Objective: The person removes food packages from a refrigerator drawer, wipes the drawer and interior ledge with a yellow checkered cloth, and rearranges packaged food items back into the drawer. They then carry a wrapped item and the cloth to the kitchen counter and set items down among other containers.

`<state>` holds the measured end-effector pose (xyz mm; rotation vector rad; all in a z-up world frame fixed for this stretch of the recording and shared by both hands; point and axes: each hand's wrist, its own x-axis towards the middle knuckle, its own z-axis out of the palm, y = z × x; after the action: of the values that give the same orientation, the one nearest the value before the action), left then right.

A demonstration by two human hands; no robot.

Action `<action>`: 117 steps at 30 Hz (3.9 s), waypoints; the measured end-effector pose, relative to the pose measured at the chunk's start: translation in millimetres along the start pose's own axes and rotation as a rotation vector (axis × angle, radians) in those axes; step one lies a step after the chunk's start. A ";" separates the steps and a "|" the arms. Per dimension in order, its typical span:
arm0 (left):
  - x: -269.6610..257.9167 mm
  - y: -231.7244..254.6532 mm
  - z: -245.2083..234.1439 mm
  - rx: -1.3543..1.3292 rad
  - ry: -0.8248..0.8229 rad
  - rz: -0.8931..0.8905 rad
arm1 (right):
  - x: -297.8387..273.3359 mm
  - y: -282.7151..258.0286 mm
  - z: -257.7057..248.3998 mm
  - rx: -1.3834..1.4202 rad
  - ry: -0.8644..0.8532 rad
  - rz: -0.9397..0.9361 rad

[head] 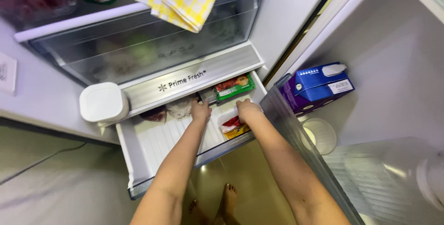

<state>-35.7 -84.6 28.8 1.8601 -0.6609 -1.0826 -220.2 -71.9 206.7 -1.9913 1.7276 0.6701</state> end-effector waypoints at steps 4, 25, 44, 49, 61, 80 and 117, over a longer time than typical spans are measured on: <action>-12.3 16.1 4.6 -0.151 0.030 0.055 | 4.1 6.2 11.8 -0.016 -0.040 0.042; -66.8 29.0 -6.0 0.067 -0.053 -0.325 | -6.2 -9.6 -3.5 -0.093 -0.116 0.097; -40.6 -4.3 -18.4 0.247 -0.156 0.294 | 2.4 -35.9 -22.2 0.184 0.426 -0.040; -35.7 -35.4 -32.6 0.181 0.056 0.183 | 28.8 -85.9 14.2 0.187 0.507 -0.367; -27.1 -34.5 -156.6 -0.303 -0.065 -0.024 | 122.1 -182.7 83.4 0.744 0.366 -0.207; -11.3 -60.3 -165.0 0.188 -0.102 -0.234 | 60.7 -167.2 5.8 0.194 0.117 -0.283; -122.1 28.3 -269.2 0.669 -0.104 -0.114 | 72.5 -276.8 35.3 -0.146 0.139 -0.578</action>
<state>140.4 106.3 172.6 2.4387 -1.0846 -1.1200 59.0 -68.8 134.8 -2.5256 1.0926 0.4696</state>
